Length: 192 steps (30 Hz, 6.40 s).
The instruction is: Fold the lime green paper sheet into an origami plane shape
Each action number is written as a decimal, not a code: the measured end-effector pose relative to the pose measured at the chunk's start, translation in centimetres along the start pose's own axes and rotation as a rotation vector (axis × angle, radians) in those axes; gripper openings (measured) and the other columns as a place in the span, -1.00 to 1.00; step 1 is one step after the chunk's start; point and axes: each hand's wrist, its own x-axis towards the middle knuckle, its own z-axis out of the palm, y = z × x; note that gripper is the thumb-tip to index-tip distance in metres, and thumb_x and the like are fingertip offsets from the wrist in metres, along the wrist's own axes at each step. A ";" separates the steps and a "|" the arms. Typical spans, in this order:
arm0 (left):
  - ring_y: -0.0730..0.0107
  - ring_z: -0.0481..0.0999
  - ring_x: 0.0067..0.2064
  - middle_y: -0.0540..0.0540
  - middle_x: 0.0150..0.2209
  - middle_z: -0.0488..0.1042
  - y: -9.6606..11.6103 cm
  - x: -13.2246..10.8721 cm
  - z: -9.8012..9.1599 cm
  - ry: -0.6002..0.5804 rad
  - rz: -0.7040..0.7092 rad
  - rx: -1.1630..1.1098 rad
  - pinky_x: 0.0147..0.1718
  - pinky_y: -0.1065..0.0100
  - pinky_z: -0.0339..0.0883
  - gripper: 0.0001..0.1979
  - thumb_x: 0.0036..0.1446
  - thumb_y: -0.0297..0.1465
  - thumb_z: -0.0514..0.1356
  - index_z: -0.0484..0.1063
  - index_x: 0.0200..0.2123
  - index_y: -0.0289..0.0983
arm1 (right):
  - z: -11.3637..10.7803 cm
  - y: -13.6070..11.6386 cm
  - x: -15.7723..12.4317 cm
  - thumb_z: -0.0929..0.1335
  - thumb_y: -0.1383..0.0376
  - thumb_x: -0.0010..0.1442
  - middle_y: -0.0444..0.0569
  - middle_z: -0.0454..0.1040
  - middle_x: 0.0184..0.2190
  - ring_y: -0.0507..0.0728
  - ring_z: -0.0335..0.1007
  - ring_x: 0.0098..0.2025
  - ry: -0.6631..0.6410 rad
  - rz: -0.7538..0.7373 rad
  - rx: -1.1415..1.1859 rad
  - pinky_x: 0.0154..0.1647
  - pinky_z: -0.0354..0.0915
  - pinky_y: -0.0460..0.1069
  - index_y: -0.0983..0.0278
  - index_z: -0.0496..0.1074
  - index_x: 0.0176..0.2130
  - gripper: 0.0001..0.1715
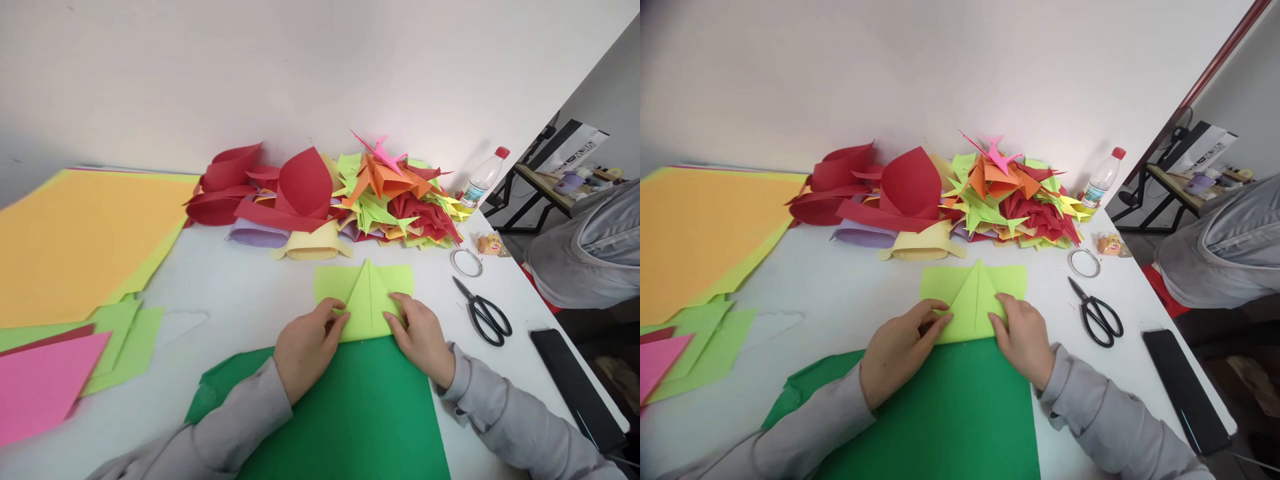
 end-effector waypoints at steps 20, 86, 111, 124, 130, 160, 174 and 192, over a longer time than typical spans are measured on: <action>0.26 0.44 -0.40 -0.05 -0.48 0.47 0.1 -1.2 1.4 0.105 0.375 0.492 -0.45 0.33 0.22 -0.74 0.30 -0.41 -0.07 0.38 -0.32 -0.24 | 0.0 -1.3 -0.7 0.22 0.37 0.29 0.00 0.47 -0.35 0.16 0.39 -0.27 -0.043 -0.074 -0.294 -0.25 0.24 0.02 0.29 0.40 -0.05 -0.73; 0.16 0.52 -0.36 -0.12 -0.43 0.48 0.9 -1.2 0.8 -0.102 0.239 0.717 -0.42 0.24 0.34 -0.66 0.16 -0.63 -0.04 0.48 -0.16 -0.32 | 0.2 -1.3 -0.4 0.25 0.33 0.30 -0.07 0.46 -0.45 0.09 0.35 -0.40 -0.063 -0.093 -0.457 -0.39 0.09 0.00 0.26 0.45 -0.05 -0.73; 0.20 0.51 -0.28 -0.13 -0.34 0.47 1.2 -1.2 0.5 -0.242 0.247 0.779 -0.35 0.26 0.39 -0.41 0.19 -0.64 -0.08 0.16 0.26 -0.17 | 0.1 -1.3 -0.4 0.25 0.35 0.28 -0.07 0.45 -0.46 0.10 0.34 -0.41 -0.062 -0.106 -0.468 -0.41 0.08 0.02 0.27 0.46 -0.05 -0.71; 0.23 0.52 -0.33 -0.13 -0.38 0.51 1.0 -0.9 -0.1 -0.203 0.278 0.663 -0.42 0.31 0.36 -0.44 0.15 -0.62 -0.09 0.28 0.19 -0.22 | -0.4 -1.8 -0.2 0.22 0.19 0.33 -0.03 0.47 -0.40 0.11 0.37 -0.35 -0.138 -0.081 -0.457 -0.36 0.10 0.00 0.28 0.43 -0.02 -0.66; 0.33 0.54 -0.30 -0.02 -0.31 0.59 -0.2 1.1 -2.3 -0.320 0.234 0.327 -0.38 0.40 0.32 -0.56 0.23 -0.41 -0.10 0.41 0.08 -0.11 | -0.3 -1.7 -0.2 0.24 0.19 0.32 -0.04 0.47 -0.41 0.12 0.37 -0.36 -0.125 -0.090 -0.464 -0.37 0.09 0.00 0.28 0.43 -0.03 -0.67; -0.17 0.30 0.18 -0.51 0.14 0.32 1.1 -6.2 3.7 0.133 0.640 0.719 0.06 0.03 0.27 -0.31 0.27 -0.07 -0.08 0.33 0.11 -0.60 | -0.3 -1.8 -0.2 0.22 0.17 0.33 -0.02 0.48 -0.37 0.13 0.39 -0.33 -0.146 -0.074 -0.459 -0.34 0.15 0.01 0.27 0.41 -0.01 -0.64; -0.29 0.17 0.24 -0.28 0.27 0.18 2.1 -6.3 3.5 0.037 0.577 0.662 0.10 -0.06 0.22 -0.36 0.23 -0.08 -0.04 0.26 0.21 -0.42 | -0.2 -1.7 -0.3 0.21 0.17 0.33 0.02 0.48 -0.37 0.13 0.38 -0.32 -0.142 -0.083 -0.470 -0.32 0.14 -0.01 0.28 0.41 0.01 -0.63; -0.27 0.27 0.18 -0.21 0.22 0.28 2.3 -5.9 2.8 0.041 0.602 0.636 0.02 -0.01 0.29 -0.32 0.21 -0.01 -0.05 0.31 0.18 -0.39 | -2.3 -0.6 -1.1 0.26 0.06 0.26 0.14 0.33 -0.11 0.27 0.19 -0.11 -0.145 -0.007 -0.445 -0.15 0.11 0.11 0.34 0.24 0.15 -0.42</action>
